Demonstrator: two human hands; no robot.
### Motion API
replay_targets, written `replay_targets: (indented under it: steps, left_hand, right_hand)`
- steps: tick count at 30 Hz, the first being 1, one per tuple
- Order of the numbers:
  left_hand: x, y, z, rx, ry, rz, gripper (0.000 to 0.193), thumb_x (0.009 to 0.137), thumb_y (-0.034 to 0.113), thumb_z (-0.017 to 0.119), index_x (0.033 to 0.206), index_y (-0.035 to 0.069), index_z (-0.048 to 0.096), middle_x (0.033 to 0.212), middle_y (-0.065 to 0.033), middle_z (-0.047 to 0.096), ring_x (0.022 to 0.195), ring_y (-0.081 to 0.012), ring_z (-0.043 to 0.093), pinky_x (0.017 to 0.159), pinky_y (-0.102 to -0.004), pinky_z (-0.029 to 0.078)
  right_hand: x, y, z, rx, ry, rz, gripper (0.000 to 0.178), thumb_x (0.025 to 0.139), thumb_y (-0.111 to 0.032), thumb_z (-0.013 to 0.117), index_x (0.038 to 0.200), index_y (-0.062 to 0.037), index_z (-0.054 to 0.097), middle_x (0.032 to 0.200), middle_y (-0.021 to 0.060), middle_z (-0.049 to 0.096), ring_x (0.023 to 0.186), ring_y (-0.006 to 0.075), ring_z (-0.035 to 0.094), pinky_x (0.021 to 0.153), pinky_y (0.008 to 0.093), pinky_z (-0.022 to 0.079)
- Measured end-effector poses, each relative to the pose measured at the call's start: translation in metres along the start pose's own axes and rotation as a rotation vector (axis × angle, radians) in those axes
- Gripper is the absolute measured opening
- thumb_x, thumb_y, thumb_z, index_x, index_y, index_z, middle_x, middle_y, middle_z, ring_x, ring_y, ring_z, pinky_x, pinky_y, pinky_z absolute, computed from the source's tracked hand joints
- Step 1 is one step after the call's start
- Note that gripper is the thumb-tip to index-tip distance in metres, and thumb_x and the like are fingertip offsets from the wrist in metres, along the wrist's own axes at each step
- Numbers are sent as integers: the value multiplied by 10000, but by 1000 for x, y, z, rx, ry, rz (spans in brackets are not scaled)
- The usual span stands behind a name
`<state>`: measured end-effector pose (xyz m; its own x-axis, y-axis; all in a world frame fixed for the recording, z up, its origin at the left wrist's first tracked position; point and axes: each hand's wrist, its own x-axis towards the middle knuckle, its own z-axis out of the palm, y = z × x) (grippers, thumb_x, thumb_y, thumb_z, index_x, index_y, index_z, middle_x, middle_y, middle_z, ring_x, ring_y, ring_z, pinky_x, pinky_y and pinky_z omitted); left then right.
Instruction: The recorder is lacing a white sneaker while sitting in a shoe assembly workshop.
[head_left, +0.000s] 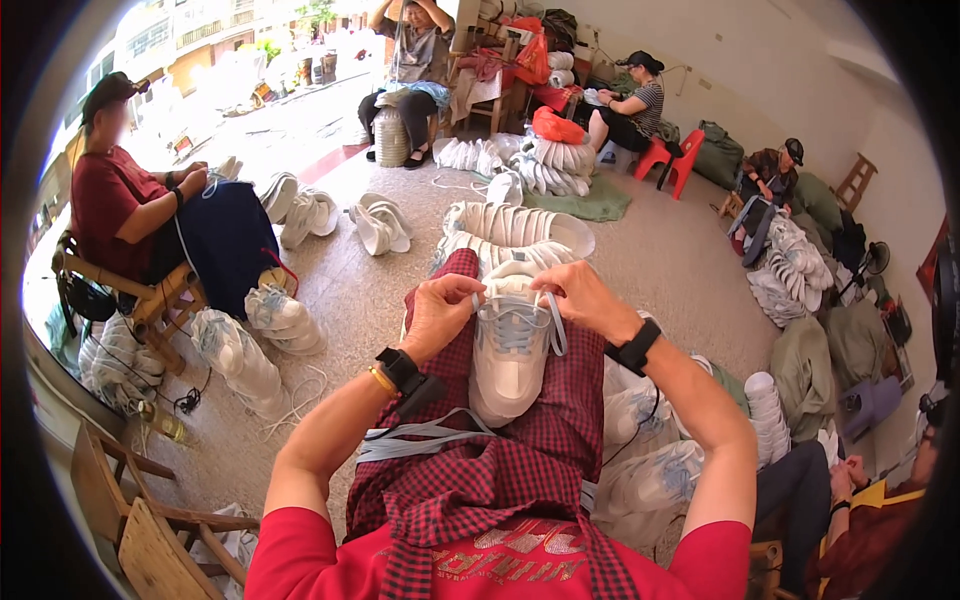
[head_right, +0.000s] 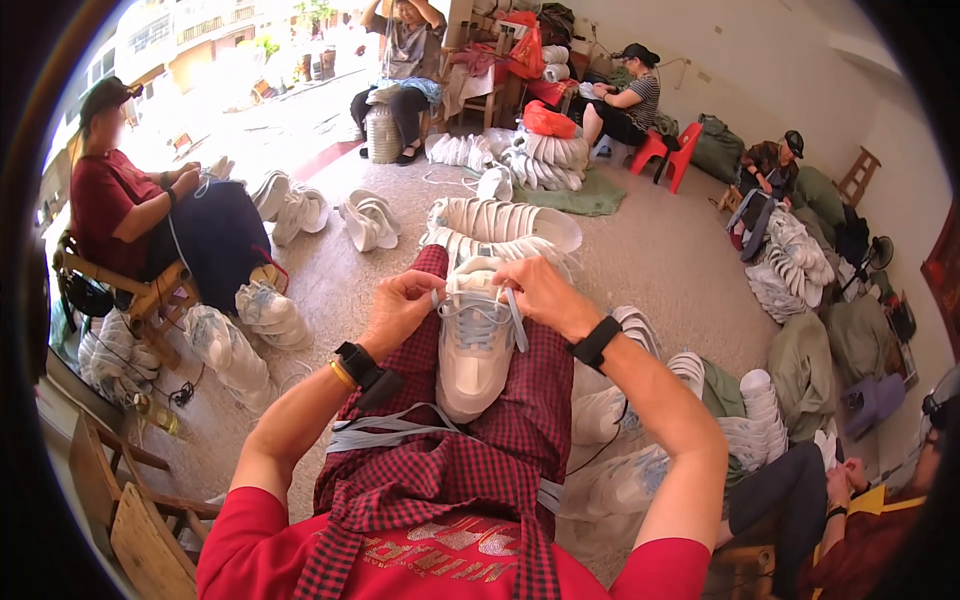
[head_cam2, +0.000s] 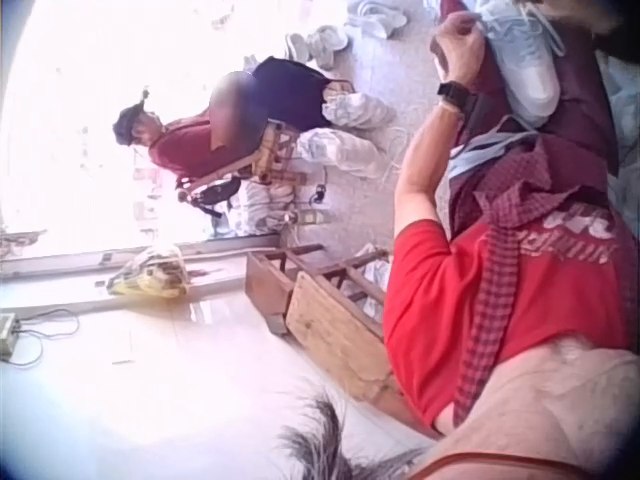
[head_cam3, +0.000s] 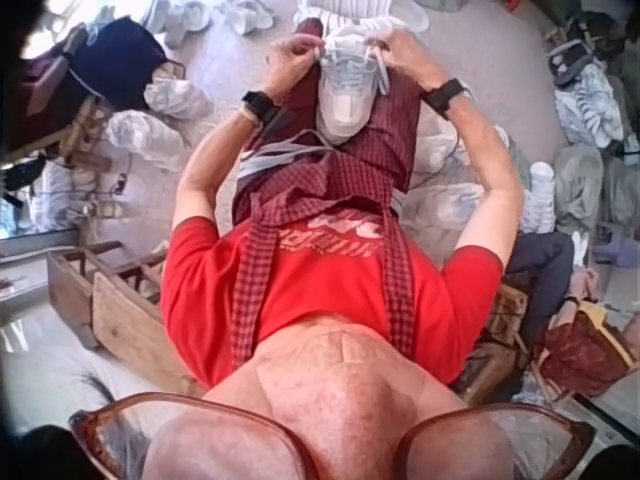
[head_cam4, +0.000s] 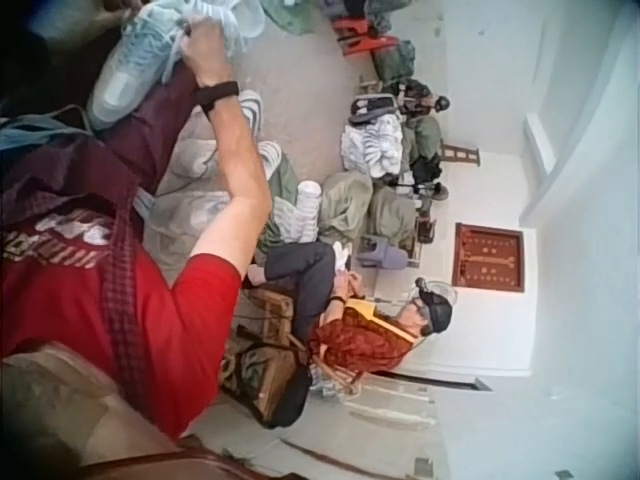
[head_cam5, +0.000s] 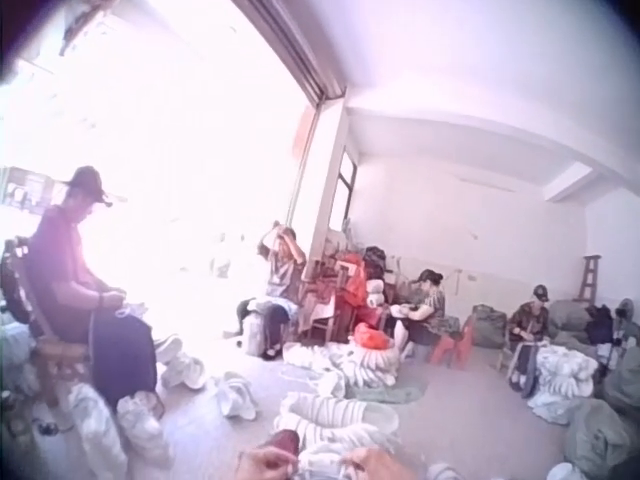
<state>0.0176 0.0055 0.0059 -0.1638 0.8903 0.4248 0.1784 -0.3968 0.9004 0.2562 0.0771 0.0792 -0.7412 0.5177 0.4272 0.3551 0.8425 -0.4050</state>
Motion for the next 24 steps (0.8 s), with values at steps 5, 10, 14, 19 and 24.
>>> replay_targets:
  steps: [5, 10, 14, 19, 24]
  left_hand:
    - [-3, -2, 3, 31, 39, 18, 85, 860, 68, 705, 937, 38, 725, 766, -4, 698, 683, -40, 604, 620, -227, 495]
    - [4, -14, 13, 123, -2, 189, 126, 838, 29, 696, 962, 24, 722, 742, 1, 685, 668, -44, 604, 614, -225, 501]
    - [19, 13, 0, 193, -200, 129, 280, 837, 49, 661, 1112, 53, 714, 688, -14, 663, 601, -59, 583, 562, -258, 495]
    - [48, 26, -18, 478, -512, 201, 362, 776, 55, 642, 1132, 76, 703, 585, -76, 600, 528, -118, 566, 533, -316, 468]
    - [59, 23, -21, 548, -626, 369, 252, 759, 7, 598, 998, 38, 671, 657, -105, 615, 570, -222, 594, 587, -346, 488]
  right_hand:
    - [21, -6, -21, -111, -302, 63, 245, 706, -53, 761, 930, -6, 673, 686, 126, 640, 642, 232, 629, 628, 358, 488]
    - [27, -6, -26, -313, -373, -72, 218, 684, -89, 774, 868, -40, 668, 780, 107, 621, 785, 294, 629, 701, 390, 489]
    - [32, 0, -25, -316, -433, -112, 192, 665, -61, 731, 853, -61, 695, 854, 121, 628, 916, 308, 613, 788, 393, 491]
    - [46, 27, -21, -168, -561, -24, 178, 684, -135, 626, 791, -16, 704, 737, 182, 658, 706, 338, 643, 661, 445, 505]
    - [62, -14, -18, -420, -745, 93, 315, 785, -265, 528, 739, -2, 696, 675, 197, 646, 610, 349, 625, 587, 442, 497]
